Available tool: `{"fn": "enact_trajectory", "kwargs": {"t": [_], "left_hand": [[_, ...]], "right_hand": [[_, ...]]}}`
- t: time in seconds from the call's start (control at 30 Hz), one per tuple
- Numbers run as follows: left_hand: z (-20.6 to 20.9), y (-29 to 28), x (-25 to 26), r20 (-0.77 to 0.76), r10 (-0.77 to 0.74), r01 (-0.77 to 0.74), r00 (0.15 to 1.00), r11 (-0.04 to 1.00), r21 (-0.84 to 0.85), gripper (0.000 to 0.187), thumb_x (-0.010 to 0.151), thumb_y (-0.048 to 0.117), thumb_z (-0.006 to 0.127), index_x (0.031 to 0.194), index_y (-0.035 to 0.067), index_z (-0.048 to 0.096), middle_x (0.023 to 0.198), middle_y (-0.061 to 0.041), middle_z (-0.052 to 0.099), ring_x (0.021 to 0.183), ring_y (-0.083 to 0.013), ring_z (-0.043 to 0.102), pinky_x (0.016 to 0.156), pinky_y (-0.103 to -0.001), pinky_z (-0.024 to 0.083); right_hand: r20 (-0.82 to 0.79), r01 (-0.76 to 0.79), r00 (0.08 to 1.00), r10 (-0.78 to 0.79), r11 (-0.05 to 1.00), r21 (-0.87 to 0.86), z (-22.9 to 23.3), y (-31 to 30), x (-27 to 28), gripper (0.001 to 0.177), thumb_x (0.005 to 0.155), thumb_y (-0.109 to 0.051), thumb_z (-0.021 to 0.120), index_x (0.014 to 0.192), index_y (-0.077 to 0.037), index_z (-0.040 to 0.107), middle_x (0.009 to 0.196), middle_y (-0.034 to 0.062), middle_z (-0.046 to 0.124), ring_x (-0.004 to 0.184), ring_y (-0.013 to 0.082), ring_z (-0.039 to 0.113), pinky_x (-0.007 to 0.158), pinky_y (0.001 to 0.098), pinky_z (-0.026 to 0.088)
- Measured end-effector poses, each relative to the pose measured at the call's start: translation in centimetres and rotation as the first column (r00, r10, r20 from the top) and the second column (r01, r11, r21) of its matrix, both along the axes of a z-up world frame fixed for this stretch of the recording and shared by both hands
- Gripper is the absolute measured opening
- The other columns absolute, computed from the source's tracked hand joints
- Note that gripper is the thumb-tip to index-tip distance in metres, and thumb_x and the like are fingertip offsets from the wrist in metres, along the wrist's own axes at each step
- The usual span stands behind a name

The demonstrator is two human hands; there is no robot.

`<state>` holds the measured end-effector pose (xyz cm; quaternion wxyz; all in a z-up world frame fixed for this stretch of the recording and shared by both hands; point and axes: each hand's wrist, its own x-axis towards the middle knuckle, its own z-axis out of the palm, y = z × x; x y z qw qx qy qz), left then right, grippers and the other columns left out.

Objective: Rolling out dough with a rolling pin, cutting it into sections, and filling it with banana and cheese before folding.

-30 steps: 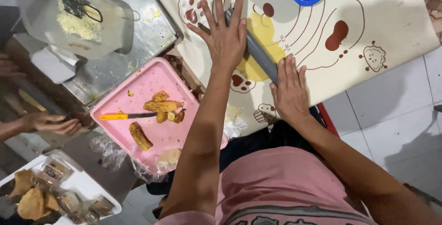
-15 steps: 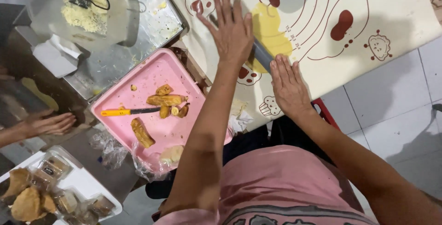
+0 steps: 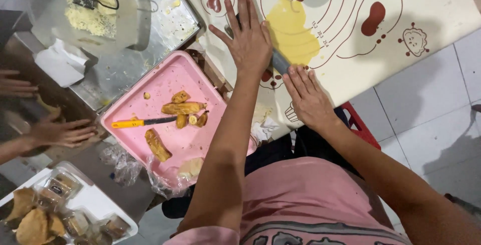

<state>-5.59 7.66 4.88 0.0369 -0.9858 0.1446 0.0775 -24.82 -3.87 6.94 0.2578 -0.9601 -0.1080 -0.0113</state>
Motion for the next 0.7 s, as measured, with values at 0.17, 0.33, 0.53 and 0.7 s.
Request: {"fn": "enact_trajectory", "kwargs": {"t": [0.17,0.33,0.53,0.7], "left_hand": [[2.1,1.1,-0.1,-0.122,0.033,-0.023,0.992,0.996,0.084,0.07,0.112,0.039,0.046,0.168,0.011,0.015,0.17,-0.006,-0.003,0.154,-0.0343,-0.012,0.111,-0.08,-0.014],[1.8,2.2,-0.6,-0.109,0.067,-0.062,0.992,0.997,0.05,0.069,0.112,0.041,0.042,0.167,0.013,0.012,0.172,-0.006,-0.002,0.155,-0.0328,-0.014,0.111,-0.077,-0.018],[0.3,3.4,-0.9,-0.109,0.029,-0.028,0.994,0.999,0.018,0.067,0.115,0.046,0.035,0.169,0.017,0.007,0.173,-0.004,-0.006,0.157,-0.032,-0.016,0.114,-0.077,-0.018],[-1.8,3.6,0.6,0.119,0.073,-0.02,0.99,0.917,-0.397,0.061,0.114,0.038,0.028,0.168,0.023,0.004,0.177,-0.002,-0.002,0.165,-0.0268,-0.011,0.127,-0.074,-0.02]], "right_hand": [[0.003,-0.053,0.999,0.053,0.994,-0.092,0.0,0.7,-0.4,0.066,0.094,-0.004,0.053,0.157,0.006,0.037,0.168,0.0221,0.021,0.156,0.0368,0.022,0.127,0.0512,0.024],[0.003,-0.082,0.997,0.082,0.991,-0.11,-0.2,1.4,-1.0,0.064,0.096,-0.007,0.047,0.158,0.006,0.037,0.169,0.0205,0.02,0.157,0.0372,0.019,0.128,0.0517,0.022],[-0.001,0.118,0.993,-0.118,0.993,-0.008,1.2,1.5,-0.4,0.066,0.091,-0.001,0.065,0.154,-0.005,0.045,0.157,0.0221,0.04,0.141,0.0346,0.05,0.11,0.044,0.045],[-0.033,0.173,0.985,-0.171,0.982,0.078,1.0,0.5,0.8,0.068,0.089,-0.002,0.071,0.148,0.013,0.042,0.117,0.0219,0.049,0.105,0.0331,0.05,0.095,0.0432,0.047]]}}
